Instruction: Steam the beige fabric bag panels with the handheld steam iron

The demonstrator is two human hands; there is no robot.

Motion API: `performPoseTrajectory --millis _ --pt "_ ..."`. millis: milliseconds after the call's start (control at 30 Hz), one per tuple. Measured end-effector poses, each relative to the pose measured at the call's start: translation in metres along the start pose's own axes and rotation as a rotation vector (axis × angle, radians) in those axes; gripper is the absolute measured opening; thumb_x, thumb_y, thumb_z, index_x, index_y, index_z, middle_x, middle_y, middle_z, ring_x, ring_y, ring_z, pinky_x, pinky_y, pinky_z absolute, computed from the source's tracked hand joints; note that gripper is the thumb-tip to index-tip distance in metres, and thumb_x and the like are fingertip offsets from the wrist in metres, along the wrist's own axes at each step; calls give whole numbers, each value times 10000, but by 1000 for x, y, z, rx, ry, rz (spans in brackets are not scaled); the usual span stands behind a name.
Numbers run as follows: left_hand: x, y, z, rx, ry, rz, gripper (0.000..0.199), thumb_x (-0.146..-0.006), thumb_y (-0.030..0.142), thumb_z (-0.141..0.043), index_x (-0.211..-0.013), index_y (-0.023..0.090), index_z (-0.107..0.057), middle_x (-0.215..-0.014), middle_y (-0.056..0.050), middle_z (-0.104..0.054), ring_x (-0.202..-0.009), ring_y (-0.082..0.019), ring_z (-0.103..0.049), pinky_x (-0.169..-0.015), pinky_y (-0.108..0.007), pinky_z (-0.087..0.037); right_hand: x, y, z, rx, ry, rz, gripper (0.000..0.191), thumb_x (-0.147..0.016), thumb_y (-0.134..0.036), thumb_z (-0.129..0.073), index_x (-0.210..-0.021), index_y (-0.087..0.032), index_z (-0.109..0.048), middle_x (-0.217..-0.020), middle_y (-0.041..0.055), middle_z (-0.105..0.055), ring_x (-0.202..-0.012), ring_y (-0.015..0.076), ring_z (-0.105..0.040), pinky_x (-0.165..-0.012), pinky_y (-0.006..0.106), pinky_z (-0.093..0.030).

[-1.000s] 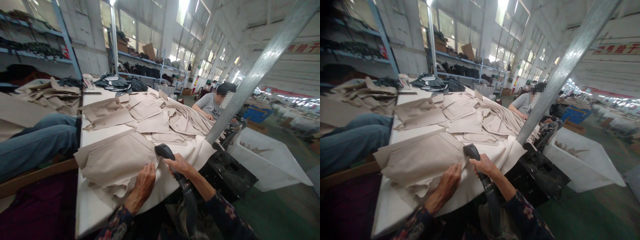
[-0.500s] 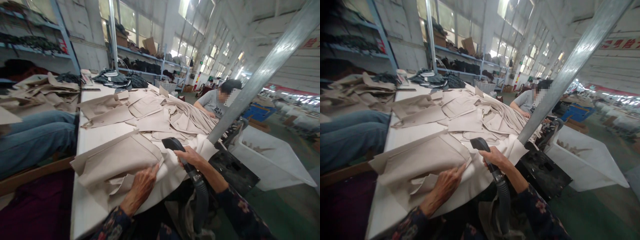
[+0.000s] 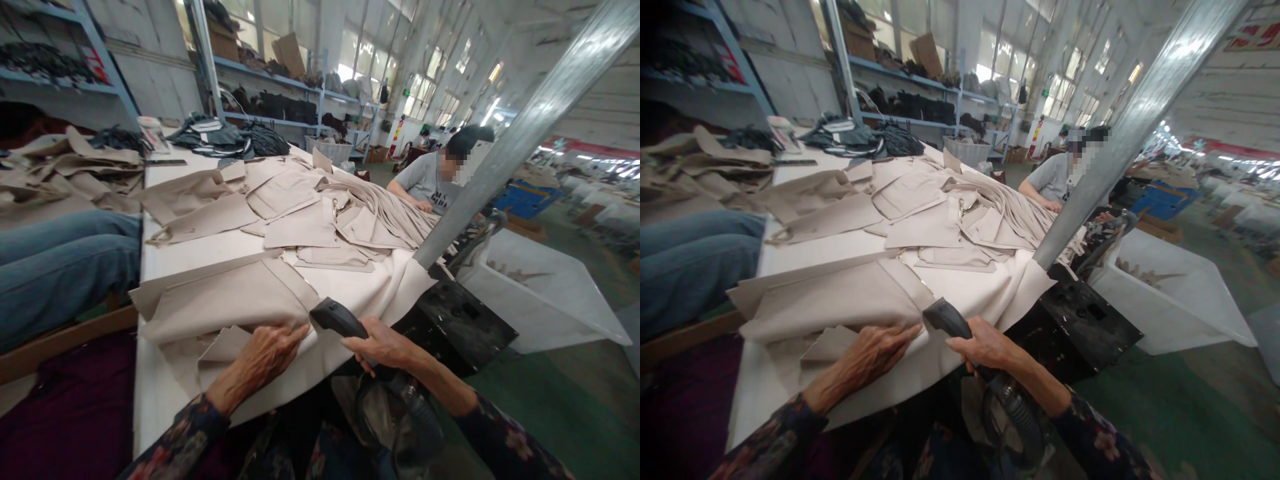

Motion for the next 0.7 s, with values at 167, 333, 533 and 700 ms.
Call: performPoseTrajectory --millis 167,333,533,700 --pt "2 -2 2 19 2 -2 413 -936 243 -377 -1332 248 -494 -827 -69 -688 -677 -210 -671 -550 -265 -440 -11 -1 12 -6 116 18 279 -830 -368 -529 -661 -146 -515 -479 -9 -548 -373 93 -499 -366 176 -416" --pt "2 -4 3 64 3 -8 401 -935 259 -381 -1311 264 -520 -811 -51 -691 -695 -183 -670 -574 -236 -440 9 2 36 -23 185 33 300 -846 -369 -510 -638 -153 -498 -468 -17 -536 -383 91 -506 -393 178 -432" --pt "0 -2 7 66 -5 5 401 -933 256 -385 -1308 256 -527 -838 -63 -702 -726 -187 -677 -586 -235 -443 10 6 13 -12 6 54 239 -814 -377 -546 -716 -165 -499 -527 -23 -549 -393 103 -525 -354 185 -435" --pt "0 -2 6 22 4 5 370 -925 252 -412 -1261 239 -568 -772 -55 -692 -679 -196 -677 -556 -241 -432 -12 7 6 37 -47 57 246 -792 -374 -567 -710 -147 -520 -541 0 -574 -399 108 -535 -353 190 -438"
Point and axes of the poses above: each hand's wrist, its own x-axis away from the middle knuckle, its own z-axis out of the back of the hand, y = z × x, the point moved 3 cm from there along -x, towards the middle knuckle
